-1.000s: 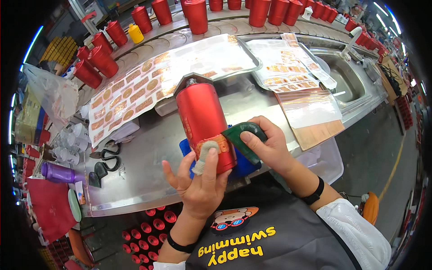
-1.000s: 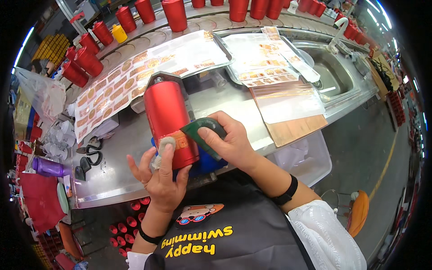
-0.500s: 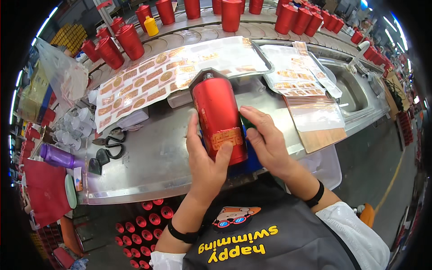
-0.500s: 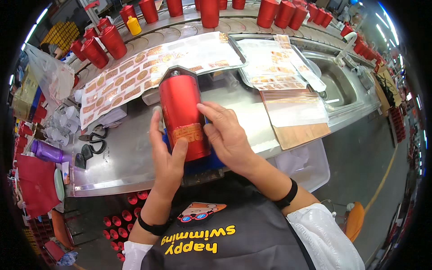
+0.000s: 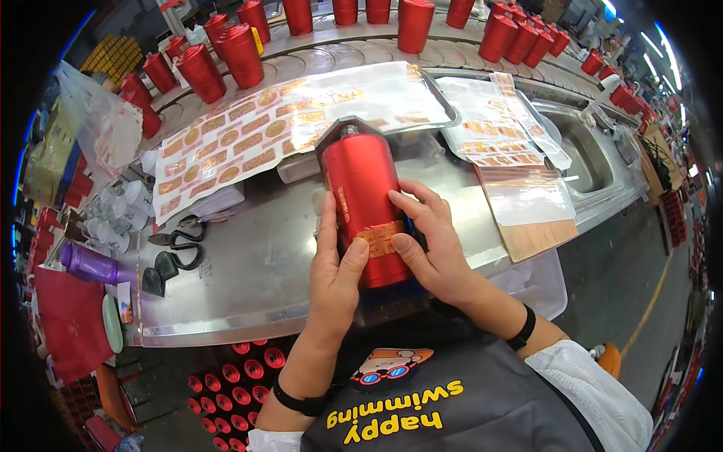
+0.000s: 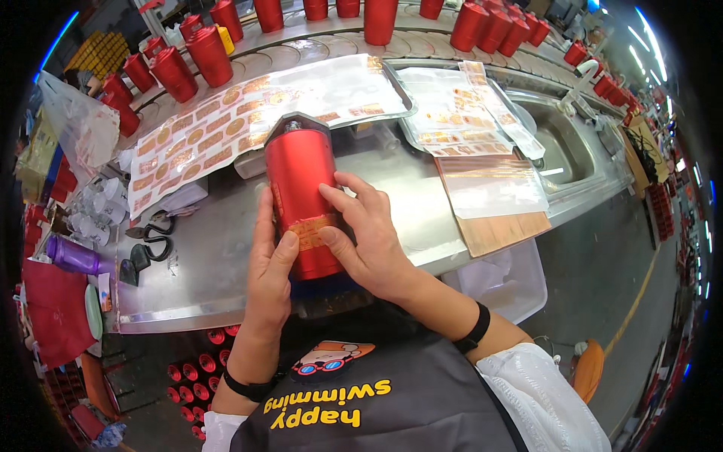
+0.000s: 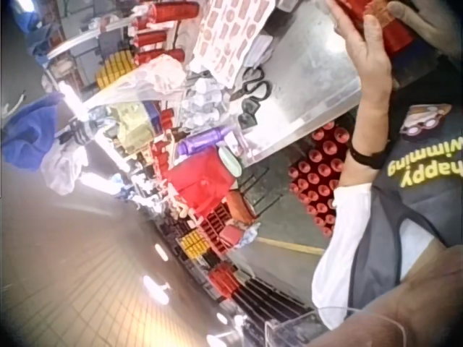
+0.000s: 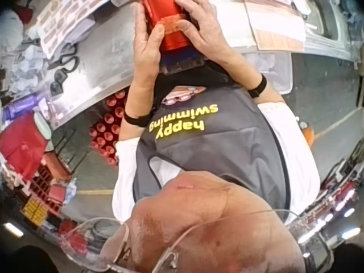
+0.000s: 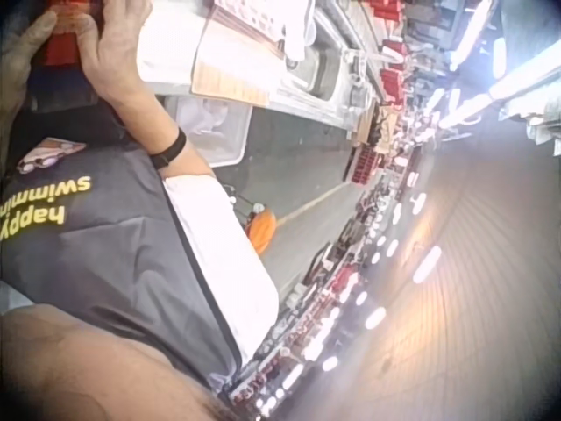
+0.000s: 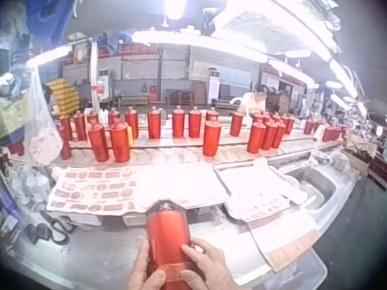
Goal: Applying decorative gold and red labels to red liquor bottles and smoothing them with tools on an assembly line.
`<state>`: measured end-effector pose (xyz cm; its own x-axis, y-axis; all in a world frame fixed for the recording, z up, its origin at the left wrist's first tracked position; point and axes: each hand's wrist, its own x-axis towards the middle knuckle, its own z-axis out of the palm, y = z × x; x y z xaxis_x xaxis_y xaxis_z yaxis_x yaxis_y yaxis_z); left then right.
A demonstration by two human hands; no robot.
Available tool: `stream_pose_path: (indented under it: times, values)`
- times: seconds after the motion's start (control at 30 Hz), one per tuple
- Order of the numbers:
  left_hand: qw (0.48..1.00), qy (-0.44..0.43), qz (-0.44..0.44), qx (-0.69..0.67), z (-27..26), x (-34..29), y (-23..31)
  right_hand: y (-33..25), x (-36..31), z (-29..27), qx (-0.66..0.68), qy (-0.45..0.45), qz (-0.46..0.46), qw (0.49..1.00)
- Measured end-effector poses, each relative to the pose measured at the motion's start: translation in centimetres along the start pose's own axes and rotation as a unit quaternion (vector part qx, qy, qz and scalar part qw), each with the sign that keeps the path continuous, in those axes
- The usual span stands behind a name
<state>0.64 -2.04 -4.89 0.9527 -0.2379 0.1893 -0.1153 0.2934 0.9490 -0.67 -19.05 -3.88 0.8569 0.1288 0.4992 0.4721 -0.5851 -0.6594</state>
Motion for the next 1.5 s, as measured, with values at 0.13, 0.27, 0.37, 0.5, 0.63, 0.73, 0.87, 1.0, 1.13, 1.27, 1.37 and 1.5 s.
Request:
stream_pose_path:
  times: [0.13,0.27,0.37,0.5,0.63,0.73,0.87,1.0,1.13,1.27,1.37,1.5]
  values:
    - [1.0,-0.008,0.004,-0.006,-0.2,0.0,0.2,0.2,0.0,-0.1,-0.005,0.001,-0.008,1.0]
    - [0.999,-0.038,-0.006,-0.013,-1.5,-1.2,0.0,0.3,1.0,-2.7,0.05,0.023,-0.028,0.998]
    - [0.956,-0.05,0.052,0.286,-3.7,-3.1,-2.0,-2.5,3.2,-4.5,0.083,-0.064,0.01,0.994]
    - [0.864,-0.017,0.142,0.482,-2.5,-2.2,-1.5,-2.3,7.1,-4.4,-0.019,-0.199,-0.157,0.967]
    - [0.806,-0.015,0.183,0.563,-2.2,-2.2,0.4,-2.2,8.4,-4.5,-0.104,-0.144,-0.181,0.967]
    - [0.802,0.0,0.191,0.566,-2.1,-2.2,0.1,-1.8,8.1,-4.3,-0.047,-0.186,-0.134,0.972]
    - [0.808,0.0,0.174,0.563,-2.6,-1.8,-1.3,-2.3,7.5,-4.6,-0.017,-0.173,-0.141,0.975]
    - [0.792,-0.007,0.164,0.589,-2.0,-1.8,0.1,-2.2,7.7,-4.5,-0.075,-0.113,-0.13,0.982]
    - [0.812,0.021,0.194,0.551,-1.9,-1.9,-1.3,-2.2,7.2,-4.3,-0.013,-0.209,-0.129,0.969]
    - [0.832,0.022,0.172,0.526,-1.8,-1.6,-1.5,-2.4,7.0,-4.8,-0.046,-0.146,-0.128,0.98]
    - [0.822,0.018,0.182,0.54,-1.8,-1.6,-0.7,-2.9,6.0,-4.6,0.014,-0.205,-0.155,0.966]
    - [0.818,0.024,0.184,0.544,-1.6,-1.6,-0.8,-3.0,5.6,-5.2,-0.18,-0.066,-0.213,0.958]
